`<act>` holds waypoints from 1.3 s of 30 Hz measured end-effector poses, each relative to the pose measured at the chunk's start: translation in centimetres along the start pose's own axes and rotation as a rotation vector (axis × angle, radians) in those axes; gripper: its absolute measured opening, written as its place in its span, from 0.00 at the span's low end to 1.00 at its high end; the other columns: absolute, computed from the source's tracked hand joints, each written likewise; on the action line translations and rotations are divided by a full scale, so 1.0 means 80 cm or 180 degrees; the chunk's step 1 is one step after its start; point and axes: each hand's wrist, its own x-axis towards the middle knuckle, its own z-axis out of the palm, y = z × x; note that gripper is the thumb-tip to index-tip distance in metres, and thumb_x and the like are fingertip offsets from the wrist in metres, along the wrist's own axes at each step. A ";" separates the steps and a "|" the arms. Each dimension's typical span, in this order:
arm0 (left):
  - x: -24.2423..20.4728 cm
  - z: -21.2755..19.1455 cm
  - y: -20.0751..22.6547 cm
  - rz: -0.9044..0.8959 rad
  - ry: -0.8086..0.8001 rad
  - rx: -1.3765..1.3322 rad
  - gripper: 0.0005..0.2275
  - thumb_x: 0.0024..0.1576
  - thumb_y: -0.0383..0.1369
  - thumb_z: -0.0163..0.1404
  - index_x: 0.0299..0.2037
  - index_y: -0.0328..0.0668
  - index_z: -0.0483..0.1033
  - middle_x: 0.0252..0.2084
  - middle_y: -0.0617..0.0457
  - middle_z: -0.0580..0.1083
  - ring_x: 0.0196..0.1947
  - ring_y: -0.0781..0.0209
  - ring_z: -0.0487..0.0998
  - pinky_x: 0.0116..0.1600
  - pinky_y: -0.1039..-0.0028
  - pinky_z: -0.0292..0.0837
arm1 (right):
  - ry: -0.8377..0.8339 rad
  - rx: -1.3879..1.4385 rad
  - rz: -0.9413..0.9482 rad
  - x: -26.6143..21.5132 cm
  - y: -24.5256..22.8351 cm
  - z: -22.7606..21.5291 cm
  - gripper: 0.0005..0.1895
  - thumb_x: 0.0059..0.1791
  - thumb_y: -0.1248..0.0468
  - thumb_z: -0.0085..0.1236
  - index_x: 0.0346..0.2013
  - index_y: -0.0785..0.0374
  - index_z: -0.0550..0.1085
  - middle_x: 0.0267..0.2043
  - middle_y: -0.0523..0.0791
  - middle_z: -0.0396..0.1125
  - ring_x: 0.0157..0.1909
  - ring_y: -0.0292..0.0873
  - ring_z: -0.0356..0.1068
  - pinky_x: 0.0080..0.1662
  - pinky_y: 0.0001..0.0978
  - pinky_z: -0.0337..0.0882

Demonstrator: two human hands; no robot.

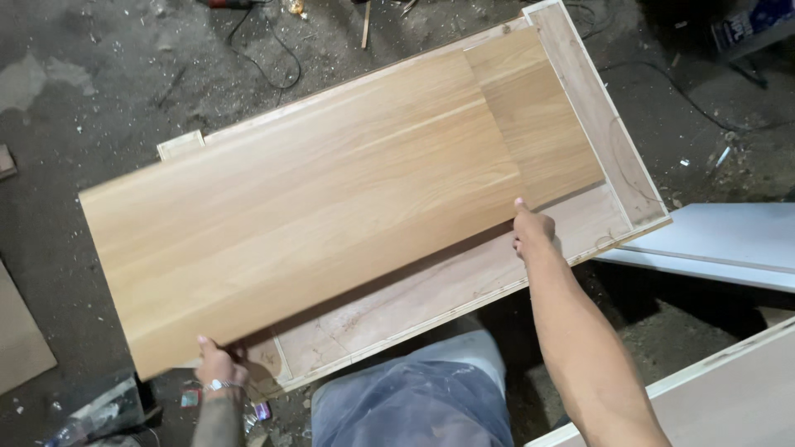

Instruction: The person trims excess material from the edges of wooden boards using a utility knife, flips the boards to work on different sides, and aligns the boards with a wooden cabinet structure.

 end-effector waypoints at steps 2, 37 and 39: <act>-0.050 -0.018 -0.022 0.0060 -0.0179 0.0316 0.24 0.81 0.59 0.40 0.57 0.45 0.71 0.37 0.57 0.74 0.21 0.73 0.68 0.21 0.80 0.65 | 0.0272 -0.0257 0.0113 -0.010 -0.006 -0.010 0.34 0.62 0.34 0.58 0.65 0.60 0.77 0.34 0.44 0.69 0.22 0.35 0.56 0.23 0.28 0.54; -0.359 0.234 -0.374 0.0840 0.1461 0.0724 0.23 0.73 0.53 0.60 0.48 0.39 0.70 0.52 0.40 0.75 0.47 0.45 0.80 0.46 0.51 0.85 | -0.1295 0.0253 -0.0809 0.502 -0.019 -0.388 0.23 0.63 0.46 0.57 0.58 0.63 0.74 0.41 0.49 0.71 0.18 0.34 0.48 0.22 0.32 0.49; -0.406 0.276 -0.372 0.1007 0.2150 0.0974 0.21 0.71 0.48 0.63 0.57 0.48 0.64 0.58 0.45 0.70 0.55 0.46 0.77 0.59 0.51 0.78 | -0.1475 -0.0220 -0.0822 0.539 -0.028 -0.422 0.23 0.61 0.45 0.60 0.53 0.62 0.78 0.42 0.52 0.81 0.17 0.34 0.47 0.21 0.30 0.48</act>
